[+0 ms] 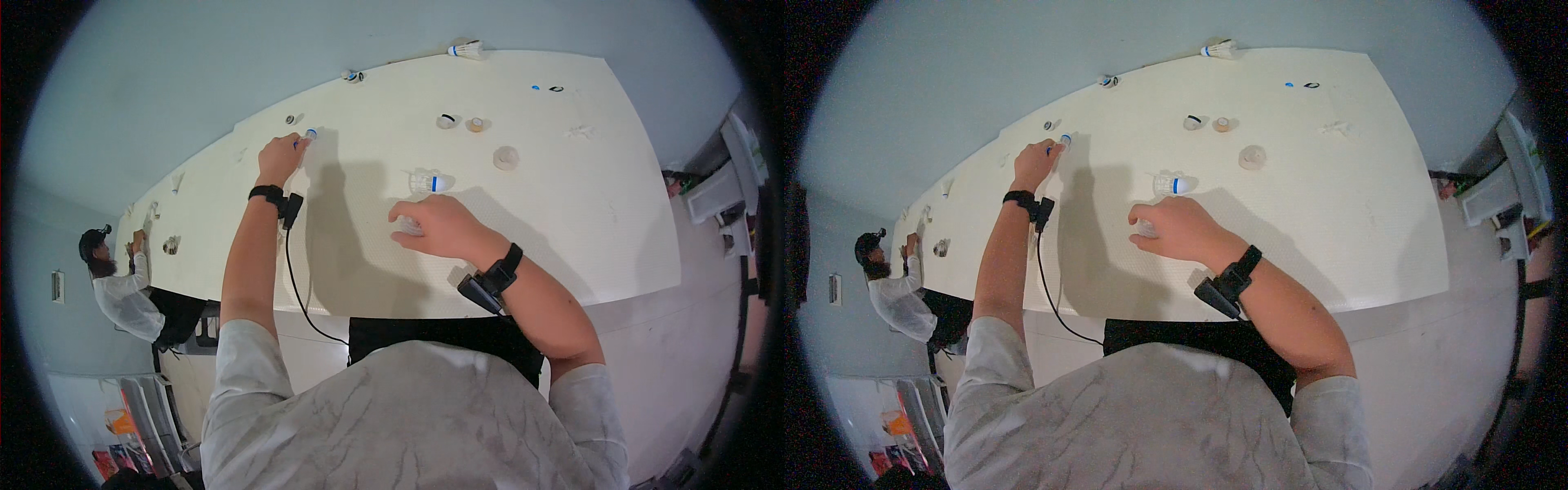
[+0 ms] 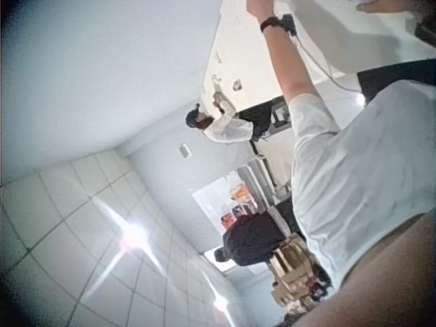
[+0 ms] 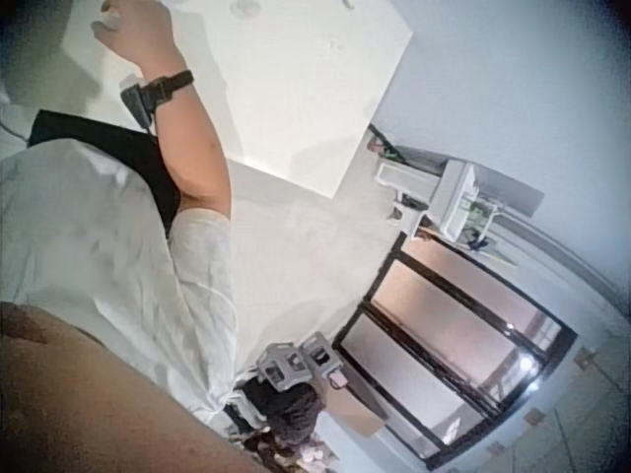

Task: Assembling shuttlecocks by inserting feathers into a base and applying glue or tape.

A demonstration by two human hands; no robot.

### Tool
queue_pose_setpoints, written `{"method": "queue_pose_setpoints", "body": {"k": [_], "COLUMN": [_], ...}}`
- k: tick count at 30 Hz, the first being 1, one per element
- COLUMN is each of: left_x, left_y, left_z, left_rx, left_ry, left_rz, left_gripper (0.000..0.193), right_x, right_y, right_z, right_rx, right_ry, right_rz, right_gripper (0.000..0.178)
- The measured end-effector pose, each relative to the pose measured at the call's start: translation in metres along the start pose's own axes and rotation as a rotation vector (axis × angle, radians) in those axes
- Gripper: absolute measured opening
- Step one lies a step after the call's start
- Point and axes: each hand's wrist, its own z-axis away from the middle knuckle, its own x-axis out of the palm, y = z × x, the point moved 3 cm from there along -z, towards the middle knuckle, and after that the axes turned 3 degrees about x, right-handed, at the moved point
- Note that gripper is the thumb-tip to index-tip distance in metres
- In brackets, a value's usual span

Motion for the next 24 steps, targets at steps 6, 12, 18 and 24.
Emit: {"method": "queue_pose_setpoints", "body": {"k": [6, 12, 18, 24], "left_x": [-0.015, -0.096, -0.091, -0.078], "left_y": [0.028, 0.124, 0.152, 0.151], "left_z": [-0.007, 0.07, 0.091, 0.1], "left_rx": [0.279, 0.299, 0.402, 0.312], "left_ry": [0.079, -0.481, -0.633, -0.505], "left_rz": [0.226, 0.88, 1.044, 1.355], "left_gripper": [0.034, 0.033, 0.034, 0.035], "right_x": [-0.012, -0.033, -0.025, -0.028], "right_y": [-0.002, -0.02, -0.01, -0.002], "right_z": [-0.001, 0.0, -0.001, 0.0], "right_rx": [0.07, 0.084, -0.002, 0.085], "right_ry": [0.156, 0.289, 0.335, 0.4], "right_rz": [-0.028, 0.041, 0.028, -0.376], "right_gripper": [0.034, 0.039, 0.041, 0.033]}}
